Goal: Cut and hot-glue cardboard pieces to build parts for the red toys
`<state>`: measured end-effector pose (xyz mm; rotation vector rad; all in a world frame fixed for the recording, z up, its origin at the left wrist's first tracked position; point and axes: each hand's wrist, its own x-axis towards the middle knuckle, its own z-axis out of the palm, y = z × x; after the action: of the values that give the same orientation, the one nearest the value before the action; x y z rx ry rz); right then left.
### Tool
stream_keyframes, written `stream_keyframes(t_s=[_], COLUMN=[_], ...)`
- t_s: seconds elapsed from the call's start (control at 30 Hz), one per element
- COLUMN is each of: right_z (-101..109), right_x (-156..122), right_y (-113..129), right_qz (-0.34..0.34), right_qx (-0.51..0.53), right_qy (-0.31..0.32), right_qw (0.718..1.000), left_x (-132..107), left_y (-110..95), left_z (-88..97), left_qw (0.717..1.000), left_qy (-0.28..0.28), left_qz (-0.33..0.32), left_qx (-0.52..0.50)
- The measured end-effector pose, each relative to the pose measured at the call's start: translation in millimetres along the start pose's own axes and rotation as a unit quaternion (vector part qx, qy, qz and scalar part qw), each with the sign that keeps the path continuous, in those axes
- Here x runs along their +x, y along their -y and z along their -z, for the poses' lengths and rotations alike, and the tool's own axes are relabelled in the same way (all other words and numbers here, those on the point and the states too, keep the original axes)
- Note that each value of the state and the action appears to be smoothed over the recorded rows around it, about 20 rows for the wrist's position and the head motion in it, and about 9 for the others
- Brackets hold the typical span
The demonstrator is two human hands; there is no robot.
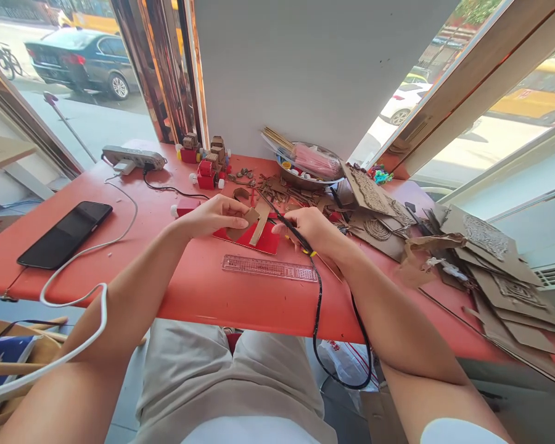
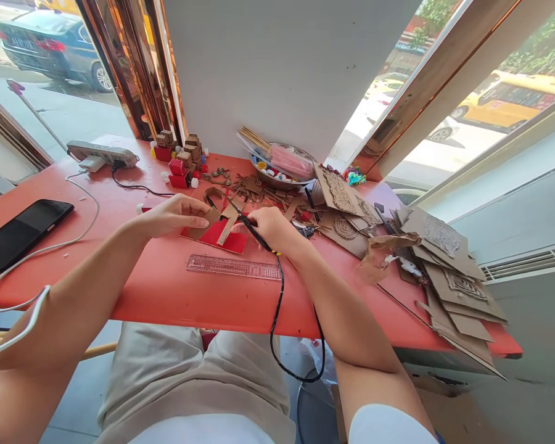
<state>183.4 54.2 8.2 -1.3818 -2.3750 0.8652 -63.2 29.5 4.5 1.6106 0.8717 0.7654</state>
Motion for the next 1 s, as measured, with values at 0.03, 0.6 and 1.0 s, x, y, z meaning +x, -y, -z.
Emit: stream_keyframes(t_s=[0.03,0.6,1.0], right_z=[4,23,0], right_x=[0,-9,-5], right_y=[0,0,5], right_qz=[-0.010,-0.152,-0.065], right_qx=[-0.053,-0.299,-0.215], right_qy=[-0.026,-0.058,-0.070], right_qw=[0.998,0.940,0.972], left_x=[1,14,10], left_y=[2,5,7], left_z=[-0.2,-23.0,-38.4], left_qw=[1.000,0.892,0.925], left_qy=[-0.006,-0.168,-0.116], left_qz=[-0.006,0.084,0.059], left_qx=[-0.007,-0.411,-0.358])
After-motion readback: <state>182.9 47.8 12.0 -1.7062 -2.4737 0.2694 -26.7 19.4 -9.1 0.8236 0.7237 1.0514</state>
